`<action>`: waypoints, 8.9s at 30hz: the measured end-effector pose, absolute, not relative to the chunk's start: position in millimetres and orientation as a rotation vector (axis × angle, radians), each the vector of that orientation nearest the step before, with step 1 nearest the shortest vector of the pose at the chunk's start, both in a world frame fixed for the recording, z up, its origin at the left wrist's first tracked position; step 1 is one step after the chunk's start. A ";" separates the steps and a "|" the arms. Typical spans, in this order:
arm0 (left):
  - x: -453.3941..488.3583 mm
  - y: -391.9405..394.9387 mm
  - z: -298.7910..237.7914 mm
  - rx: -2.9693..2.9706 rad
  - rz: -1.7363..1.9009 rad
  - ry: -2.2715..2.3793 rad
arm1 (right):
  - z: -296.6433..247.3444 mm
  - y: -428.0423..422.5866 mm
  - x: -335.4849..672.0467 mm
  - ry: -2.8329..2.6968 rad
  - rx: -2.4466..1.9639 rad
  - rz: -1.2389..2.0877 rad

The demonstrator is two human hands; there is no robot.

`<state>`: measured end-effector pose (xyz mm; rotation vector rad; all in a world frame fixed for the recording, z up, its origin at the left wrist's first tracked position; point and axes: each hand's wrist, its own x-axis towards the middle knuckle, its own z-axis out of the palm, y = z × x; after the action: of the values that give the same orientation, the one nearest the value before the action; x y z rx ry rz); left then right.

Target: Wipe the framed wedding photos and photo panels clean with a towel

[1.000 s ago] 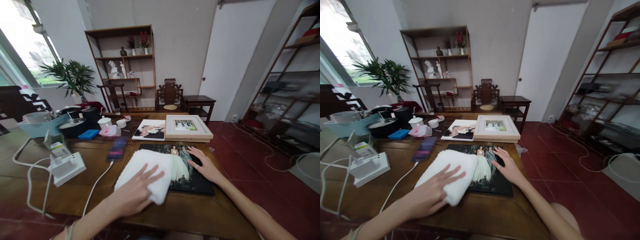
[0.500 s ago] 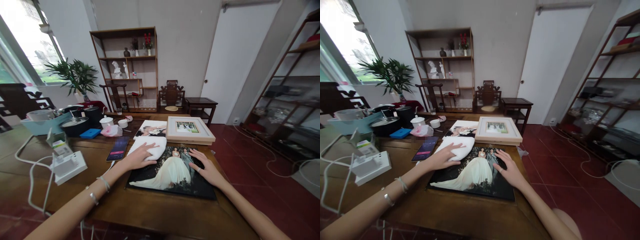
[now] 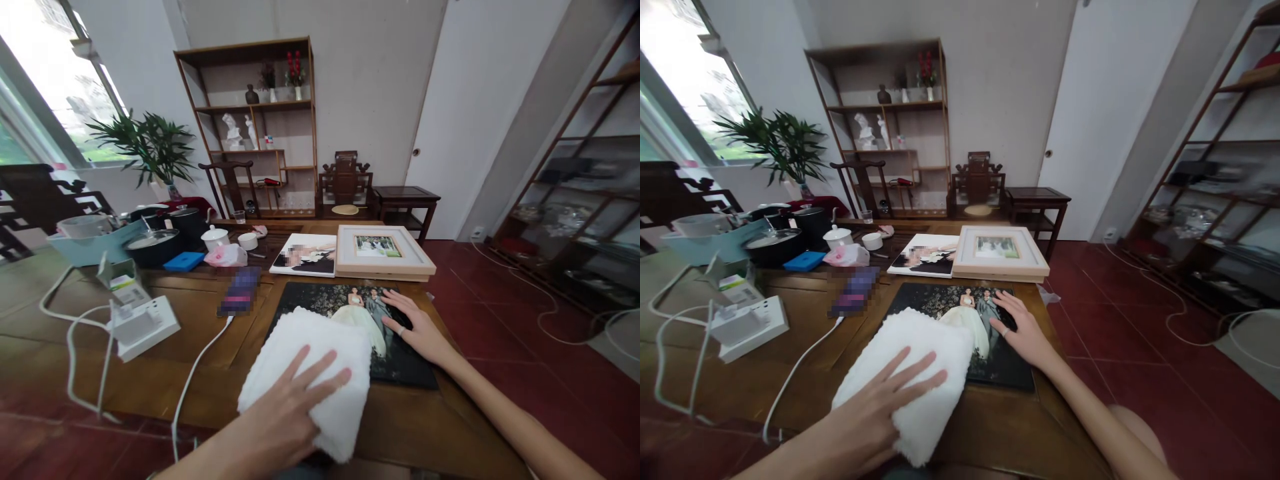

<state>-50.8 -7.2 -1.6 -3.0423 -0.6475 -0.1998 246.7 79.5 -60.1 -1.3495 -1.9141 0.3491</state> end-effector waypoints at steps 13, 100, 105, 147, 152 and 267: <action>-36.5 132.9 7.7 -3.025 -0.179 -0.895 | -62.8 81.0 248.1 -1.928 -1.361 0.338; 40.2 -6.4 -5.1 -2.915 -0.043 -0.747 | -63.7 86.9 257.5 -1.979 -1.155 0.437; 41.5 15.1 4.5 -2.932 -0.036 -0.859 | -61.8 87.2 255.4 -1.898 -1.194 0.486; -44.2 59.2 12.7 -2.761 -0.021 -1.405 | -57.6 84.5 257.2 -1.867 -1.276 0.507; -45.8 76.5 11.3 -2.741 -0.059 -1.330 | -54.5 81.1 251.2 -1.873 -1.297 0.471; 37.9 99.6 4.1 -2.804 -0.100 -1.035 | -54.1 81.3 253.5 -1.952 -1.271 0.479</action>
<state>37.9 99.6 4.1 -2.8036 -1.0354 -0.1002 253.5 81.3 -54.1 -1.2713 -1.9523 0.4790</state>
